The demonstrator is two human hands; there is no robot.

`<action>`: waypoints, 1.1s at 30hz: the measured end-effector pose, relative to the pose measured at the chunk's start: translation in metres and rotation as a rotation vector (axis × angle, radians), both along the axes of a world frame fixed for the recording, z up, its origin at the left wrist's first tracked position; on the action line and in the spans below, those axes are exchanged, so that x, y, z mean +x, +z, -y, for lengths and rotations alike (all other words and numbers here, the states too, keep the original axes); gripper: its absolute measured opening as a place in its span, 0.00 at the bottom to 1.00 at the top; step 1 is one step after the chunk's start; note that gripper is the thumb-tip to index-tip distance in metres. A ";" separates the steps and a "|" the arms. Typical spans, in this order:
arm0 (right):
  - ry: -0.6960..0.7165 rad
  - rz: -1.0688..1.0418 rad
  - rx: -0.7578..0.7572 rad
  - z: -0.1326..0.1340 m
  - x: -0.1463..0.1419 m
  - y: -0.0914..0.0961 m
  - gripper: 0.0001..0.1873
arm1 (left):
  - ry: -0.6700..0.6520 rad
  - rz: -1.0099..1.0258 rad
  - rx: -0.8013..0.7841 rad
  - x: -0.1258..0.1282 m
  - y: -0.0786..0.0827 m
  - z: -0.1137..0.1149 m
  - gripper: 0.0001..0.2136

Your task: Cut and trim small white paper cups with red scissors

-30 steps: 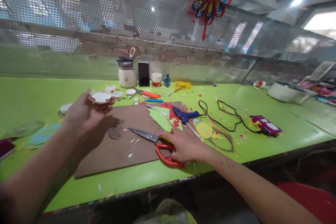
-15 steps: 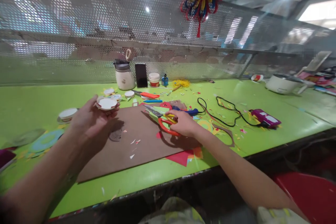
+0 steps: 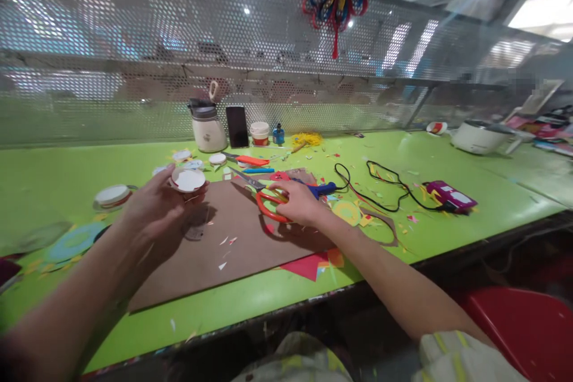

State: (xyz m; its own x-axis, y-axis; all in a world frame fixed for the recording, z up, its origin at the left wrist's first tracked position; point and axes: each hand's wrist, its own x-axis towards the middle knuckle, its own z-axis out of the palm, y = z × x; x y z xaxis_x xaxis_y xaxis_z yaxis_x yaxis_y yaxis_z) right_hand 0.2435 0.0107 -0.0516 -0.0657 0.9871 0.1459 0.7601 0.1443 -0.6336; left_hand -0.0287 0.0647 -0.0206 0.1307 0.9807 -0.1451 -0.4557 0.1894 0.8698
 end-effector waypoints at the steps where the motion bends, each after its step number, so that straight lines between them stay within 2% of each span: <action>1: 0.009 0.024 -0.002 0.001 -0.006 -0.003 0.29 | 0.011 0.011 0.005 -0.001 0.001 0.000 0.08; 5: 0.032 0.146 -0.011 0.009 -0.025 -0.017 0.26 | 0.080 0.072 0.032 -0.006 0.004 0.000 0.07; 8: 0.061 0.253 -0.011 0.018 -0.034 -0.021 0.23 | 0.097 0.122 0.045 -0.006 0.007 0.003 0.07; 14: 0.125 0.377 0.021 0.033 -0.035 -0.003 0.14 | 0.073 0.148 0.068 -0.002 0.017 0.014 0.10; 20: 0.174 0.300 0.113 0.020 -0.023 0.010 0.14 | -0.025 0.054 0.013 0.000 0.011 0.010 0.14; 24: 0.189 0.221 0.200 0.004 -0.019 0.015 0.12 | -0.018 0.015 0.013 -0.001 0.009 0.006 0.16; 28: 0.234 0.141 0.271 0.000 -0.016 0.019 0.06 | -0.036 -0.014 -0.020 0.003 0.008 0.004 0.17; 33: 0.060 0.033 0.303 -0.007 0.001 0.017 0.09 | -0.087 -0.045 -0.078 0.012 0.003 0.009 0.11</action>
State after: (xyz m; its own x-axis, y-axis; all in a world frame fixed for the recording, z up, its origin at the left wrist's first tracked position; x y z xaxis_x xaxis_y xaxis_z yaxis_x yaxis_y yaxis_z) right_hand 0.2444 0.0180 -0.0350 -0.1320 0.8933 0.4297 0.7639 0.3679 -0.5302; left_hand -0.0162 0.0553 -0.0174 0.2067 0.9514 -0.2285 -0.3954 0.2948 0.8699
